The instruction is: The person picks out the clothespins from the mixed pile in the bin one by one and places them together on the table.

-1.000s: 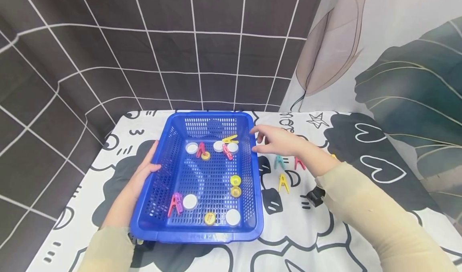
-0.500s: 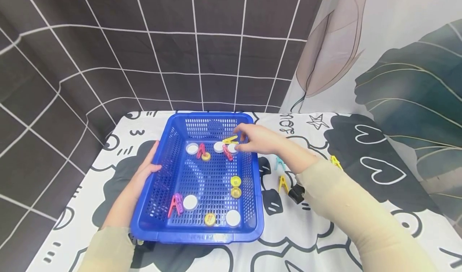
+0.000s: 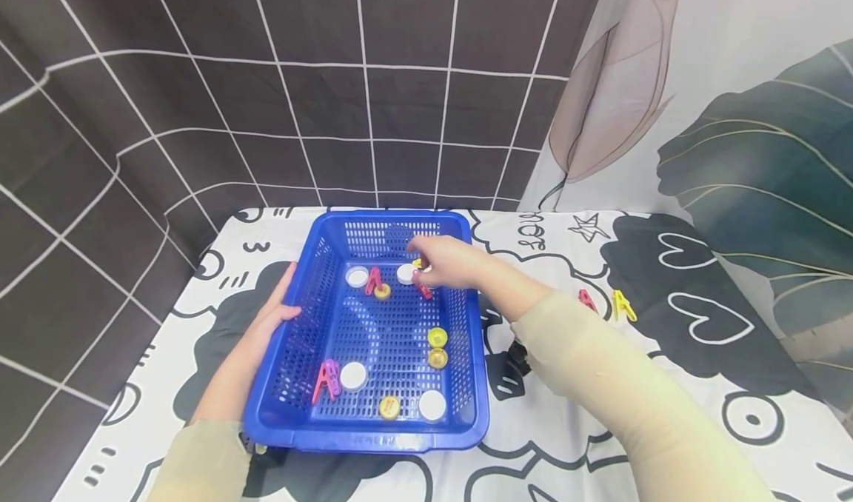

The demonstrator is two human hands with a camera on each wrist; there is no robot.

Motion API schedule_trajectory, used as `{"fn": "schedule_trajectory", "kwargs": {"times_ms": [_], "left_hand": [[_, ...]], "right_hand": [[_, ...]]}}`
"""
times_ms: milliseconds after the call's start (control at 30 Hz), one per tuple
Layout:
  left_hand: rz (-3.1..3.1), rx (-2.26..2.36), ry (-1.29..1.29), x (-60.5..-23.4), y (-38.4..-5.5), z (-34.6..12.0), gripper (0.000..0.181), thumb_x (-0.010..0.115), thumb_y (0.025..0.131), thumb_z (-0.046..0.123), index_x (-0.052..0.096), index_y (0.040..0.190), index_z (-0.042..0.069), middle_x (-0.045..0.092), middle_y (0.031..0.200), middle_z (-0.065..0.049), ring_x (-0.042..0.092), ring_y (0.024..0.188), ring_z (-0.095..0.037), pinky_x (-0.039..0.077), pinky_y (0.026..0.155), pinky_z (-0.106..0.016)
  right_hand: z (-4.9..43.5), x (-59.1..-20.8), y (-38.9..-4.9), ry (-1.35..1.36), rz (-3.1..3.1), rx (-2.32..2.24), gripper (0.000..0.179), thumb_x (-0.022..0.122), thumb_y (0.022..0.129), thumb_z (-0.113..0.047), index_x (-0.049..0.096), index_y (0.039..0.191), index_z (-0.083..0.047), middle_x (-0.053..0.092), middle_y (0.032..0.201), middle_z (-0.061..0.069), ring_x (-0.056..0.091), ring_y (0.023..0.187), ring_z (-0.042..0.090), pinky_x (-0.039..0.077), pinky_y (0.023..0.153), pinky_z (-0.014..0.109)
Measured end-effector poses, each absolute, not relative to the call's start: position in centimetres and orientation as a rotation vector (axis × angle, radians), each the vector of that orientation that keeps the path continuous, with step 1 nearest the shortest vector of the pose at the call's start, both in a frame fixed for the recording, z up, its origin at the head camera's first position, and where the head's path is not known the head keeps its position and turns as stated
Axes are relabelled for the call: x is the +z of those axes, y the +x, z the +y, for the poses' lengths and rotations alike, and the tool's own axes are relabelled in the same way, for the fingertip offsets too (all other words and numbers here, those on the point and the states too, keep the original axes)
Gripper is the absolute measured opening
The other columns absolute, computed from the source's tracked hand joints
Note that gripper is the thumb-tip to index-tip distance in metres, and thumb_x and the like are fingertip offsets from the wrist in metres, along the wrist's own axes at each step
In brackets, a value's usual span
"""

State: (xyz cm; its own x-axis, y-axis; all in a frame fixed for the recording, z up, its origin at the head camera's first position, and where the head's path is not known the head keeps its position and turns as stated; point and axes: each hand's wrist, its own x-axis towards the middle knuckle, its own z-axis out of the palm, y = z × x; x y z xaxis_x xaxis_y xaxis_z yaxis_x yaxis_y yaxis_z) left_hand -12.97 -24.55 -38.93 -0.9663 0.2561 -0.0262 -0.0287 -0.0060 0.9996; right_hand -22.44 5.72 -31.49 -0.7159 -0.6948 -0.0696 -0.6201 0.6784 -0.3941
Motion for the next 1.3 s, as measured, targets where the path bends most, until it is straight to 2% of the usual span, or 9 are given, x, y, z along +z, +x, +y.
{"fn": "schedule_trajectory", "kwargs": {"times_ms": [133, 233, 467, 667, 833, 1033, 1167, 1300], "left_hand": [[2.076, 2.069, 0.232, -38.8, -13.0, -24.6, 0.075, 0.033, 0.088, 0.001, -0.005, 0.150, 0.016, -0.001, 0.156, -0.016, 0.006, 0.139, -0.039, 0.030, 0.104, -0.017], [2.087, 2.062, 0.225, -38.9, -13.0, -24.6, 0.075, 0.033, 0.088, 0.001, -0.005, 0.150, 0.015, 0.000, 0.156, -0.016, 0.006, 0.139, -0.039, 0.030, 0.103, -0.016], [2.108, 2.075, 0.236, -39.2, -13.1, -24.6, 0.074, 0.033, 0.087, 0.000, -0.003, 0.150, 0.013, 0.000, 0.156, -0.016, 0.006, 0.139, -0.039, 0.029, 0.102, -0.013], [2.111, 2.071, 0.249, -39.1, -13.0, -24.6, 0.073, 0.033, 0.088, 0.001, -0.002, 0.151, 0.016, 0.001, 0.156, -0.014, 0.007, 0.140, -0.037, 0.028, 0.103, -0.014], [2.039, 2.101, 0.240, -39.1, -13.0, -24.6, 0.075, 0.033, 0.089, 0.001, -0.003, 0.151, 0.022, 0.000, 0.156, -0.016, 0.007, 0.139, -0.039, 0.030, 0.103, -0.017], [2.008, 2.118, 0.246, -39.1, -13.0, -24.7, 0.075, 0.032, 0.089, 0.001, -0.004, 0.151, 0.022, 0.000, 0.155, -0.017, 0.009, 0.138, -0.041, 0.033, 0.101, -0.018], [2.024, 2.121, 0.250, -39.2, -12.9, -24.6, 0.074, 0.033, 0.089, 0.001, -0.003, 0.151, 0.021, 0.001, 0.156, -0.016, 0.009, 0.139, -0.039, 0.032, 0.103, -0.018], [2.037, 2.123, 0.247, -39.2, -12.9, -24.6, 0.075, 0.033, 0.089, 0.001, -0.002, 0.151, 0.022, 0.002, 0.156, -0.016, 0.009, 0.139, -0.039, 0.031, 0.103, -0.018]], "right_hand": [[5.0, -32.0, -22.6, -1.060, 2.676, -0.393, 0.049, 0.065, 0.085, -0.021, 0.051, 0.127, 0.000, 0.063, 0.113, 0.015, 0.059, 0.102, 0.025, 0.046, 0.093, 0.038], [4.6, -32.6, -22.7, -1.030, 2.680, -0.312, 0.053, 0.066, 0.084, -0.023, 0.050, 0.129, -0.001, 0.061, 0.117, 0.016, 0.057, 0.108, 0.027, 0.044, 0.097, 0.039], [3.5, -33.6, -22.7, -1.027, 2.682, -0.062, 0.051, 0.069, 0.083, -0.027, 0.053, 0.123, 0.000, 0.064, 0.101, 0.010, 0.060, 0.098, 0.025, 0.048, 0.090, 0.037], [2.6, -34.4, -22.2, -0.977, 2.593, -0.032, 0.055, 0.068, 0.085, -0.030, 0.050, 0.129, -0.003, 0.061, 0.118, 0.013, 0.057, 0.111, 0.025, 0.044, 0.097, 0.037], [2.5, -34.9, -22.0, -0.988, 2.556, -0.100, 0.053, 0.066, 0.086, -0.031, 0.051, 0.129, -0.005, 0.061, 0.119, 0.011, 0.056, 0.112, 0.023, 0.043, 0.098, 0.036], [2.5, -35.3, -21.9, -0.938, 2.675, -0.026, 0.057, 0.066, 0.086, -0.034, 0.049, 0.133, -0.006, 0.050, 0.130, 0.018, 0.049, 0.119, 0.031, 0.042, 0.100, 0.043], [2.5, -35.6, -21.7, -0.894, 2.662, 0.034, 0.055, 0.066, 0.086, -0.036, 0.050, 0.131, -0.009, 0.046, 0.131, 0.017, 0.048, 0.119, 0.032, 0.042, 0.098, 0.047], [2.3, -35.8, -21.8, -0.976, 2.628, -0.016, 0.050, 0.066, 0.086, -0.034, 0.051, 0.127, -0.010, 0.051, 0.126, 0.013, 0.052, 0.114, 0.027, 0.044, 0.097, 0.042]]}}
